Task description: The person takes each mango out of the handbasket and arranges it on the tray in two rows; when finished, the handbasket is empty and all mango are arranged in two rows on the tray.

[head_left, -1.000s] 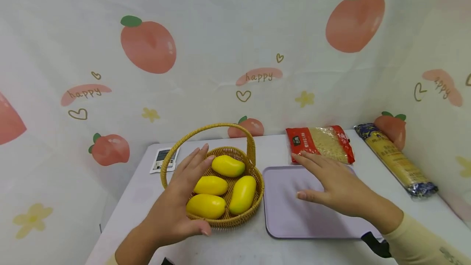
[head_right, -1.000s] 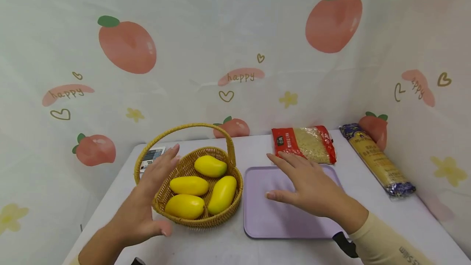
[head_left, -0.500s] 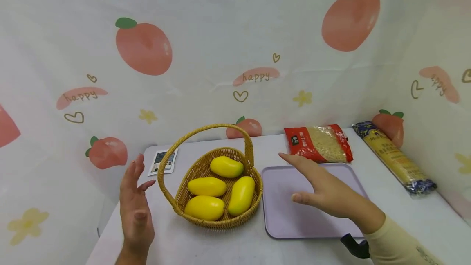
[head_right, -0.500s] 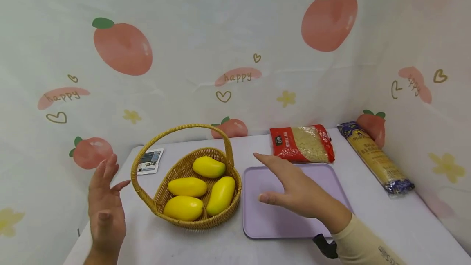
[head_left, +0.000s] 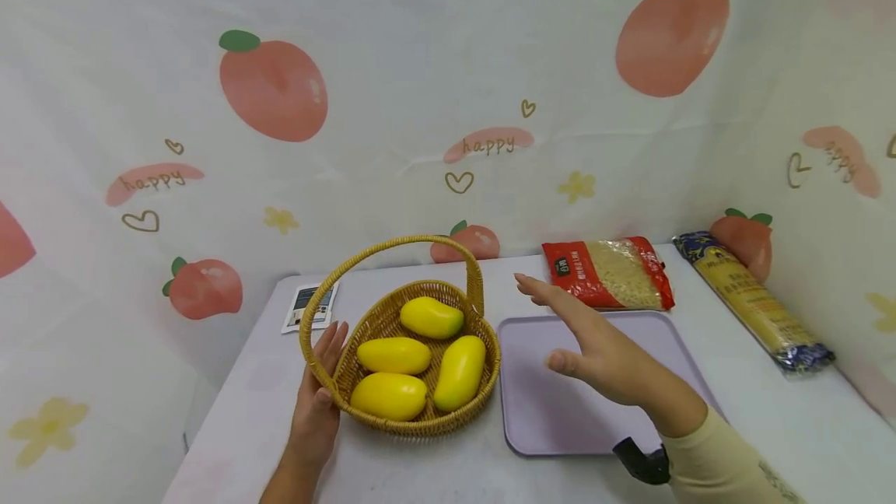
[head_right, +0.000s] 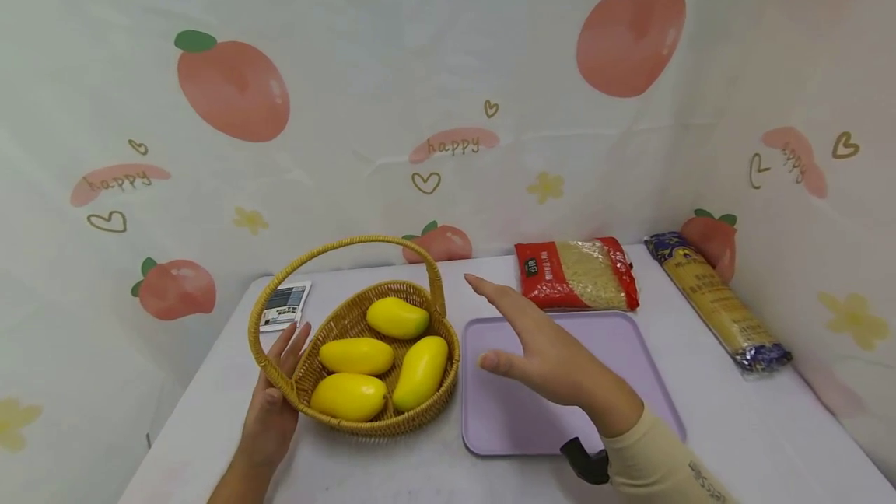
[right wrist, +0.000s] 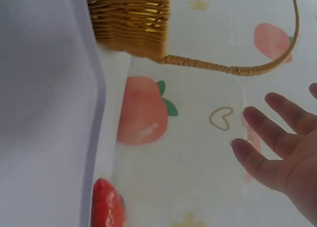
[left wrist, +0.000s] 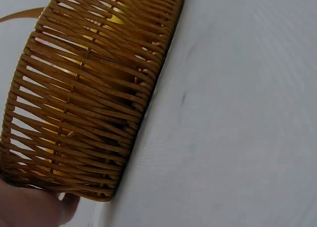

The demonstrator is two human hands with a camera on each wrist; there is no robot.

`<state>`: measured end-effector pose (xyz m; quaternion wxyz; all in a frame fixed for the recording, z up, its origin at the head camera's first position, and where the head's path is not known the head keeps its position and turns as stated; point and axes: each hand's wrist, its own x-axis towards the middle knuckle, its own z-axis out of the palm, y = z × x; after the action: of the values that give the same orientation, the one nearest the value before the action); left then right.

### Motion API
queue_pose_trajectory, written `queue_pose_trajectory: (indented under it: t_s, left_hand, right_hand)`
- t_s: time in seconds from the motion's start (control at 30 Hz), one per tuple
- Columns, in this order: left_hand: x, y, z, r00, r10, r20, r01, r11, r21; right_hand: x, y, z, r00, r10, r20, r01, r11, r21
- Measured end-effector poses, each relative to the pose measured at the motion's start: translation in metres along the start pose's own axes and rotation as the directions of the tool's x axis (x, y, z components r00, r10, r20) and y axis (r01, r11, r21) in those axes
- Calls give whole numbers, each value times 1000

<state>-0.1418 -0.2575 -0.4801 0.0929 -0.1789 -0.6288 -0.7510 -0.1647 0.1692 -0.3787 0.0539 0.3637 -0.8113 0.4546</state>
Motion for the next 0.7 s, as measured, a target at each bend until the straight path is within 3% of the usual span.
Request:
queue_pose_trajectory:
  t_s: [0.13, 0.27, 0.4, 0.7]
  left_hand:
    - [-1, -9, -1, 999, -38, 8, 38, 998, -46]
    - [-2, -16, -3, 990, -142, -5, 142, 989, -46]
    - [-4, -24, -9, 980, -197, 12, 197, 979, -54]
    - [1, -27, -18, 952, -292, 88, 298, 953, -55]
  right_hand:
    - [8, -3, 5, 999, -36, -23, 37, 998, 59]
    - [16, -4, 9, 996, -84, -34, 87, 990, 108]
    - [23, -6, 12, 992, -121, -35, 125, 977, 173]
    - [34, -6, 28, 995, -98, 18, 82, 908, 411]
